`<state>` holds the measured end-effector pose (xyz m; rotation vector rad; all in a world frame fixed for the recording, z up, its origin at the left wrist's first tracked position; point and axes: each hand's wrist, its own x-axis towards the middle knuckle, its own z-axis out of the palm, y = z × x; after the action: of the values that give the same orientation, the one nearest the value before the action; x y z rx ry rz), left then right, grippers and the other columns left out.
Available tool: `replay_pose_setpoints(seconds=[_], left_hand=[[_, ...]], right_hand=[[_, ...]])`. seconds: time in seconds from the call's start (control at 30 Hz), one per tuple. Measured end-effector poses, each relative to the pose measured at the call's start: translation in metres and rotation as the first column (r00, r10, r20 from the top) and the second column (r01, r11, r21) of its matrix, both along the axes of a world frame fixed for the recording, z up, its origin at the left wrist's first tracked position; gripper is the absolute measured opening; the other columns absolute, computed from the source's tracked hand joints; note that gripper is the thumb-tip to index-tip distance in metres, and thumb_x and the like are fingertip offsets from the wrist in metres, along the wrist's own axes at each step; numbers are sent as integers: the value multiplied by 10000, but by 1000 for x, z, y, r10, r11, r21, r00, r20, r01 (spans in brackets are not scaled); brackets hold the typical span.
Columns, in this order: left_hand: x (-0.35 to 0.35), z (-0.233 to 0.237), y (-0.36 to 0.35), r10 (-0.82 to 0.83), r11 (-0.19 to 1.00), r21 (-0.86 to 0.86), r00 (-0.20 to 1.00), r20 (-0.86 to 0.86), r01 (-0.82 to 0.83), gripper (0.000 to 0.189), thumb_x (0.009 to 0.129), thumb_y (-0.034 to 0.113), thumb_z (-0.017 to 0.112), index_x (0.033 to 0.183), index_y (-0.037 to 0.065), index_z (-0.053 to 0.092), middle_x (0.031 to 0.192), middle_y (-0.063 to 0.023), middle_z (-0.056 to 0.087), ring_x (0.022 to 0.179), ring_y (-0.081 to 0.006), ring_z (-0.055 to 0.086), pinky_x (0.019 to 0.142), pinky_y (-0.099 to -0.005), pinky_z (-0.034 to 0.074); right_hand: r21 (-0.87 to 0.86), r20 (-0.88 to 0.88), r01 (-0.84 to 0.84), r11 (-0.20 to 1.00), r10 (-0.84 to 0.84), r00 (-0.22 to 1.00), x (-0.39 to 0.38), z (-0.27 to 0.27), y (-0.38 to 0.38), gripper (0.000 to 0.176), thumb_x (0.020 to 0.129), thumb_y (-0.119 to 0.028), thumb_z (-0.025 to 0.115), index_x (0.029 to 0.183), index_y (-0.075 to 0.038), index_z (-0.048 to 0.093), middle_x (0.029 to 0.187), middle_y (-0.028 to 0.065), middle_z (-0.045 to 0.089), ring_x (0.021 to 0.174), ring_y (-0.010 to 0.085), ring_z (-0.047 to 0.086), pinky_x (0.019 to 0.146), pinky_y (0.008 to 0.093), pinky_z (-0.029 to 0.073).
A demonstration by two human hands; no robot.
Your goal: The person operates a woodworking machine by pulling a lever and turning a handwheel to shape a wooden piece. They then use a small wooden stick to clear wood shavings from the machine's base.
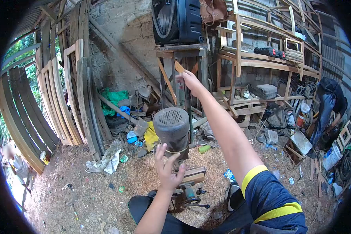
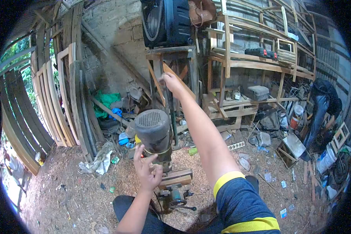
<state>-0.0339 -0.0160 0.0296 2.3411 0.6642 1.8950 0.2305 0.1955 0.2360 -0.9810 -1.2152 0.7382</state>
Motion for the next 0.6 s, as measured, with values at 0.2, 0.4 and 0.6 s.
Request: replay_pose_setpoints(seconds=[0.2, 0.4, 0.6], left_hand=[[8, 3, 7, 71, 995, -74, 991, 110, -63, 433, 885, 171, 664, 1291, 27, 616, 1632, -284, 336, 1538, -467, 287, 1248, -561, 221], [5, 3, 20, 108, 991, -87, 993, 45, -104, 703, 866, 157, 680, 1511, 3, 448, 1667, -311, 258, 1552, -474, 263, 1246, -553, 234], [6, 6, 38, 169, 985, -58, 981, 90, -165, 688, 926, 192, 634, 1555, 33, 407, 1688, -264, 258, 1567, -433, 247, 1259, -534, 209]], right_hand=[[53, -62, -245, 968, 248, 967, 1, -5, -26, 186, 1061, -180, 412, 974, -86, 547, 1043, 132, 710, 822, 199, 679, 698, 391, 542], [120, -138, -452, 884, 466, 874, -9, -24, -93, 262, 1034, -225, 482, 816, -89, 538, 527, -23, 393, 393, 97, 352, 402, 277, 281], [-190, -146, -629, 754, 612, 778, 2, -12, -99, 473, 1038, -452, 564, 755, -74, 552, 487, -50, 340, 394, 102, 316, 434, 293, 261]])
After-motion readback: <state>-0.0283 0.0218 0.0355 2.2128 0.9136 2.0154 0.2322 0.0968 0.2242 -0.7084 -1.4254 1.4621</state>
